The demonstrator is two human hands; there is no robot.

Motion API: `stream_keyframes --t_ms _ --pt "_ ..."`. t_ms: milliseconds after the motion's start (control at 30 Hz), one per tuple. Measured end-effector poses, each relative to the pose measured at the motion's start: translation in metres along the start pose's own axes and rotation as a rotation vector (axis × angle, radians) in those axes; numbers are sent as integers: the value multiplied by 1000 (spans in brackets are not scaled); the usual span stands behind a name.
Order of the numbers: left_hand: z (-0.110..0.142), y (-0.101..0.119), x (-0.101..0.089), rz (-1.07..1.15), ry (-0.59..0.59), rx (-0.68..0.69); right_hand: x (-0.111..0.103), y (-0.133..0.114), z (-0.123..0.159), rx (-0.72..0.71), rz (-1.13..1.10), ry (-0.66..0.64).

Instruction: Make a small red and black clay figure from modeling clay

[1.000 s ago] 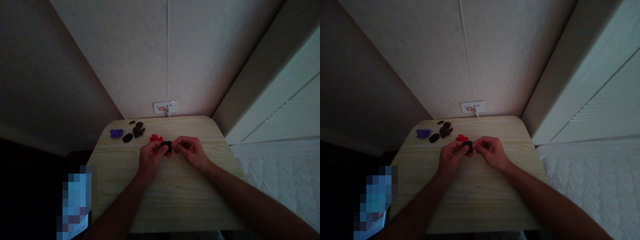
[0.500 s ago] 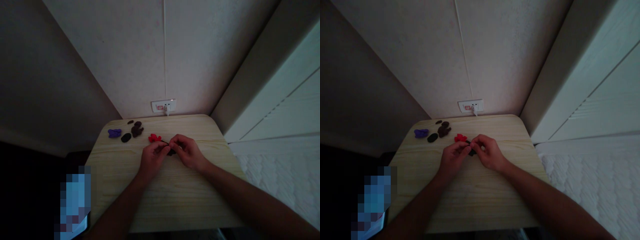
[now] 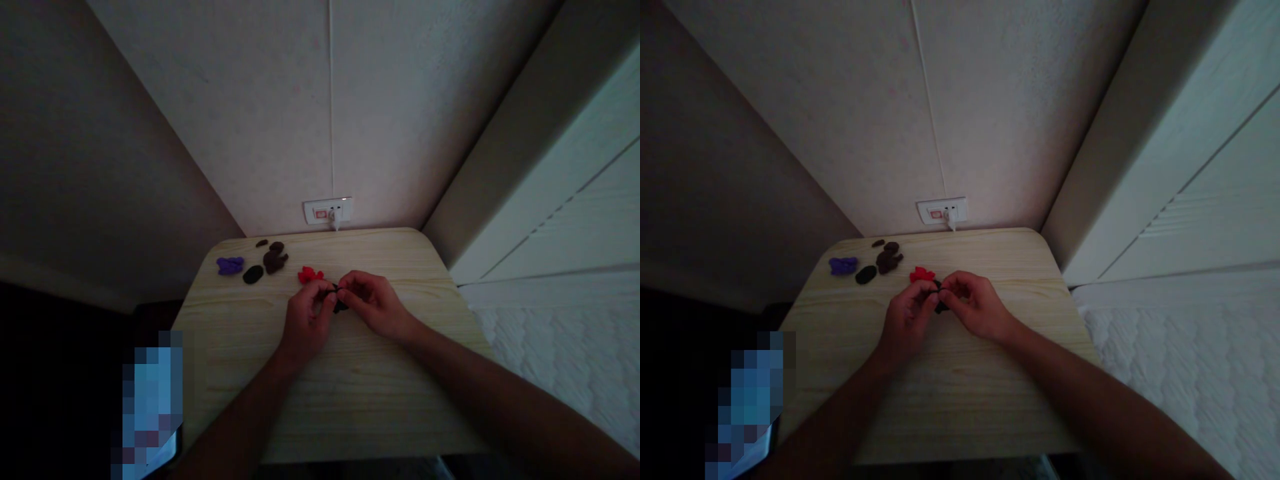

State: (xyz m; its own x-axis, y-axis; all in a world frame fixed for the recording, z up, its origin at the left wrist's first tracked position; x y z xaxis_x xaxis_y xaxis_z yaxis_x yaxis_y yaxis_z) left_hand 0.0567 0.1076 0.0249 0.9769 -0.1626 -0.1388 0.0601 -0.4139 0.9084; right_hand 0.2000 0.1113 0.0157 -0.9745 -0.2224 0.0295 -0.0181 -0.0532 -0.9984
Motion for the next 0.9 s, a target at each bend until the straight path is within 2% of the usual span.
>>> stream_keyframes --t_ms 67,167,300,367,533,700,900 --pt "1 -1 1 4 -12 -12 1 -1 1 -9 -8 -15" --pt "-2 -4 0 95 38 -63 0 -2 0 -19 -16 -6" --pt "-6 -14 3 280 85 -166 -7 -2 -3 -22 -42 109" --pt "-6 -17 3 287 88 -191 -9 -1 -5 -13 -76 127" --pt "-6 -13 -7 179 139 -155 -6 -3 -4 -4 -31 47" --pt "-6 -10 -9 168 130 -133 -8 -7 0 -51 1 109" --pt "-6 -16 -5 237 115 -153 -10 -7 0 -41 24 157"
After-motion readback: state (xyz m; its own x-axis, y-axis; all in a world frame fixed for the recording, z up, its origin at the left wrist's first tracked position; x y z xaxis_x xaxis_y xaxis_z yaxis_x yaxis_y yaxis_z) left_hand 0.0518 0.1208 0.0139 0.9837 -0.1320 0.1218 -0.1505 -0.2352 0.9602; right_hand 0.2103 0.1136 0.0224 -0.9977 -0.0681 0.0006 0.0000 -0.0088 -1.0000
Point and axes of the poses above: each hand's wrist, its own z-axis away from the middle knuckle, its own x-axis out of the palm, y = z × x, the point moved 6 cm from there along -z, towards the middle knuckle, and after that the axes turned 11 degrees about x, right-handed, at the moved point
